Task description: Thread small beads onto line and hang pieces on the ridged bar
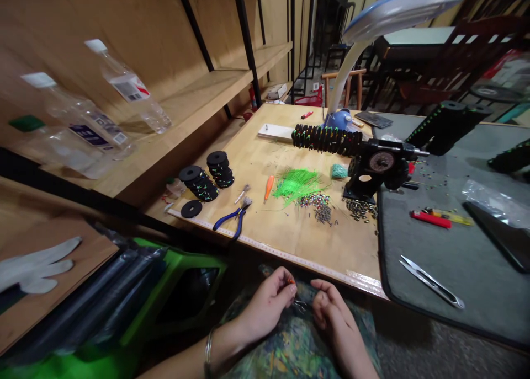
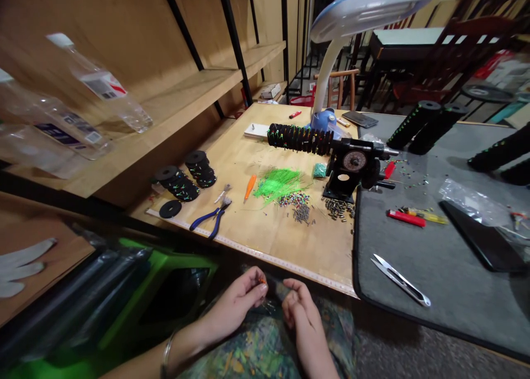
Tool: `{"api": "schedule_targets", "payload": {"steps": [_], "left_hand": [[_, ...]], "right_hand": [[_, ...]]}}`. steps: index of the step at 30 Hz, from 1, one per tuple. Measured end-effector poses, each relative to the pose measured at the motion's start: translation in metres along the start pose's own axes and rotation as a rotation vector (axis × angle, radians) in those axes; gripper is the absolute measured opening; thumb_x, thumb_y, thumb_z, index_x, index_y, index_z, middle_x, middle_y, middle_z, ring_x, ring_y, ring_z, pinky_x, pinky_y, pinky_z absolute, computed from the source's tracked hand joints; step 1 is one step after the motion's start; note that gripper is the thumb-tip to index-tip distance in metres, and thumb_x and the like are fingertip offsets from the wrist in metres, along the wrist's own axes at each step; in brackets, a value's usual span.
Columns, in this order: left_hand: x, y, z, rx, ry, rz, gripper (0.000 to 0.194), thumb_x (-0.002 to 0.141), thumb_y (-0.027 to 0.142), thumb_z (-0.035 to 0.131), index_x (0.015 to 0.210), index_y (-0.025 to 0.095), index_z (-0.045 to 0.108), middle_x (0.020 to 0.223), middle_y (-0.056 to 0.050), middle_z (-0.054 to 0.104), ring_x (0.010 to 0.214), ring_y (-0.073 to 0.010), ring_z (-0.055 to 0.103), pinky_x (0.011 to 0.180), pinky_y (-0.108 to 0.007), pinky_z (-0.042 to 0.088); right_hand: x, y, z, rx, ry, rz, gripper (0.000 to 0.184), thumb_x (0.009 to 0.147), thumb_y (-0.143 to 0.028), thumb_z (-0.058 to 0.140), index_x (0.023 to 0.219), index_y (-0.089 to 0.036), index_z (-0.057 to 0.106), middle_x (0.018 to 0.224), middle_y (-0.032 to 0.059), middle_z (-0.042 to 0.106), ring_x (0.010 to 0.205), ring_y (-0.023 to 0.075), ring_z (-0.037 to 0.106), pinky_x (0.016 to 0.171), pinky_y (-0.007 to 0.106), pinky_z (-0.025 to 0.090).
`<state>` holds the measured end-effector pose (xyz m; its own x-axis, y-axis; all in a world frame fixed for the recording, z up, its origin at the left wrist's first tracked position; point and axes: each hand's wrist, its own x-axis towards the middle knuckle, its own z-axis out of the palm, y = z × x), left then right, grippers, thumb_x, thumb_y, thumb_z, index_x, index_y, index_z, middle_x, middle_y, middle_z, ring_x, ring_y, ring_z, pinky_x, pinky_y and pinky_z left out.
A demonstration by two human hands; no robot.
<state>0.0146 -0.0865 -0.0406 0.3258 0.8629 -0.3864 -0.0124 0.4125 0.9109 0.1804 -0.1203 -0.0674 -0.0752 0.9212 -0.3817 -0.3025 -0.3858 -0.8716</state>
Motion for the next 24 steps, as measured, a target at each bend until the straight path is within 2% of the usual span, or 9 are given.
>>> {"api": "schedule_targets", "payload": {"steps": [3, 7, 10, 14, 20, 24], "left_hand": [[-0.001, 0.001, 0.000, 0.001, -0.009, -0.015, 0.029, 0.083, 0.045, 0.057, 0.079, 0.019, 0.044, 0.065, 0.007, 0.041, 0.060, -0.0105, 0.038, 0.060, -0.025, 0.032], [-0.002, 0.004, 0.000, -0.002, -0.020, -0.024, 0.031, 0.082, 0.046, 0.058, 0.079, 0.019, 0.044, 0.063, 0.007, 0.041, 0.059, -0.0103, 0.038, 0.059, -0.025, 0.031], [-0.001, 0.005, 0.000, -0.031, -0.031, -0.043, 0.032, 0.080, 0.047, 0.060, 0.077, 0.019, 0.044, 0.062, 0.007, 0.041, 0.059, -0.0101, 0.039, 0.059, -0.025, 0.031], [0.000, 0.003, 0.001, -0.056, -0.037, -0.064, 0.030, 0.079, 0.043, 0.060, 0.075, 0.019, 0.045, 0.061, 0.007, 0.043, 0.058, -0.0097, 0.039, 0.059, -0.025, 0.031], [0.001, 0.000, 0.002, -0.119, -0.039, -0.159, 0.030, 0.076, 0.043, 0.063, 0.074, 0.018, 0.046, 0.058, 0.007, 0.044, 0.054, -0.0087, 0.038, 0.055, -0.024, 0.027], [0.002, -0.003, 0.002, -0.195, -0.048, -0.182, 0.032, 0.073, 0.043, 0.067, 0.074, 0.018, 0.047, 0.059, 0.007, 0.043, 0.054, -0.0079, 0.039, 0.054, -0.024, 0.026]], "right_hand": [[-0.001, -0.002, 0.002, -0.096, 0.003, -0.015, 0.039, 0.081, -0.050, 0.058, 0.103, -0.018, 0.056, 0.059, -0.0065, 0.044, 0.050, 0.0117, 0.037, 0.047, 0.024, 0.030], [-0.002, 0.000, 0.002, -0.236, 0.087, -0.069, 0.042, 0.079, -0.053, 0.061, 0.104, -0.020, 0.058, 0.062, -0.0064, 0.044, 0.052, 0.0127, 0.040, 0.049, 0.024, 0.032], [-0.003, 0.004, 0.001, -0.325, 0.135, -0.152, 0.037, 0.083, -0.049, 0.059, 0.107, -0.021, 0.056, 0.062, -0.0070, 0.042, 0.054, 0.0133, 0.041, 0.053, 0.024, 0.034], [-0.004, 0.004, 0.005, -0.430, 0.114, -0.235, 0.031, 0.088, -0.042, 0.055, 0.110, -0.020, 0.053, 0.061, -0.0079, 0.040, 0.053, 0.0132, 0.040, 0.054, 0.024, 0.034], [-0.005, 0.000, 0.012, -0.464, 0.084, -0.267, 0.031, 0.090, -0.039, 0.051, 0.114, -0.019, 0.051, 0.060, -0.0085, 0.037, 0.051, 0.0127, 0.038, 0.053, 0.023, 0.033], [-0.004, -0.001, 0.015, -0.424, 0.070, -0.235, 0.033, 0.090, -0.044, 0.050, 0.112, -0.020, 0.051, 0.059, -0.0084, 0.038, 0.051, 0.0131, 0.038, 0.052, 0.023, 0.033]]}}
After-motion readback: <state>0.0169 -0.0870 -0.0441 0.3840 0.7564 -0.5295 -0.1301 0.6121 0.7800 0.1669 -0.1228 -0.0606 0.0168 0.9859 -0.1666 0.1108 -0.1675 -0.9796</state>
